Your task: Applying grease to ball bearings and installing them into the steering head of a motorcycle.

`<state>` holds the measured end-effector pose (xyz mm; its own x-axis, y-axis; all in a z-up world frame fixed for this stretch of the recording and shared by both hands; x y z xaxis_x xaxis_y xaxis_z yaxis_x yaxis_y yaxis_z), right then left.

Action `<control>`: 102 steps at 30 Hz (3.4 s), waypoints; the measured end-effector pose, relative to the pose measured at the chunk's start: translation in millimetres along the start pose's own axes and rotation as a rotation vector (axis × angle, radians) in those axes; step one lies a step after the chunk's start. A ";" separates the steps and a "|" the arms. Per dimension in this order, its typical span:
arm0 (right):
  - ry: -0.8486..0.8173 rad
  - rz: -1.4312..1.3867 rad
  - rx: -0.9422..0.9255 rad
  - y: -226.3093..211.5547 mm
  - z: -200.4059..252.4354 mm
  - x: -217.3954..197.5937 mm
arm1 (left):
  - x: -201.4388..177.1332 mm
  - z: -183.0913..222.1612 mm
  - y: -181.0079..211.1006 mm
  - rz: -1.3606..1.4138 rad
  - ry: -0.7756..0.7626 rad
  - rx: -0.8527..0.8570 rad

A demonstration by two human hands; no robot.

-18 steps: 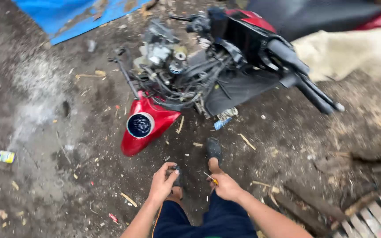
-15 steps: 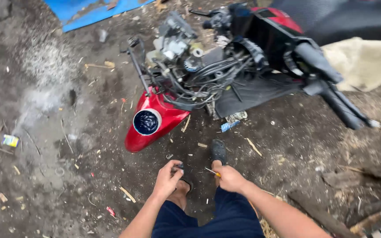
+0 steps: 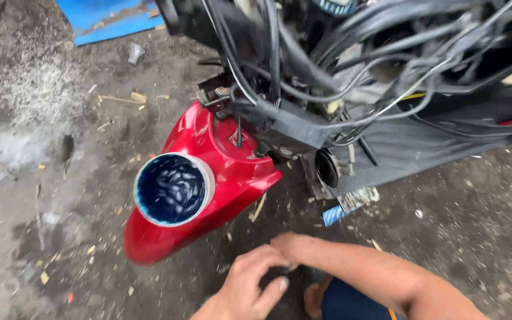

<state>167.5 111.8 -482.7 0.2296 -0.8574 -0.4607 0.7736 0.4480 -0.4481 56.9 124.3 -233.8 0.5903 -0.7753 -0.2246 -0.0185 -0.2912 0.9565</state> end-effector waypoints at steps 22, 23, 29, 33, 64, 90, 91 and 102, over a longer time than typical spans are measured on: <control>0.236 0.141 -0.284 -2.4 76.8 -66.9 | -7.4 75.4 -147.9 -0.019 0.587 0.403; 0.248 0.086 -0.272 1.0 79.8 -69.4 | -3.9 70.8 -156.0 0.006 0.559 0.405; 0.276 -0.065 -0.309 6.1 79.7 -74.2 | 20.1 44.2 -196.4 0.002 0.677 0.150; 0.234 -0.032 -0.293 9.6 61.9 -62.3 | 33.5 12.1 -174.5 -0.106 0.575 0.112; 0.968 -0.310 -0.577 6.9 130.6 -90.6 | 20.1 91.8 -203.3 -0.065 0.398 0.115; 0.571 1.102 0.370 -186.3 141.7 -328.6 | 13.9 111.9 -314.5 0.018 -0.258 -0.099; 0.566 1.101 0.373 -185.2 145.7 -324.8 | 11.0 116.1 -317.8 0.022 -0.260 -0.097; 0.988 -0.009 -0.010 -113.8 169.3 -118.1 | -4.7 149.1 -211.7 1.206 -0.010 0.440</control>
<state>152.3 119.2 -247.5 -0.3760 -0.2657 -0.8877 0.7670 0.4484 -0.4590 -62.4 106.1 -463.1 0.0079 -0.6805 0.7327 -0.7994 0.4360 0.4134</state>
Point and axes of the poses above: each hand's wrist, its own z-axis away from the middle knuckle, its own x-axis out of the palm, y = z × x, the point moved 8 cm from there along -z, towards the middle knuckle, and after that the axes turned 15 degrees about -y, right-handed, at the moved point
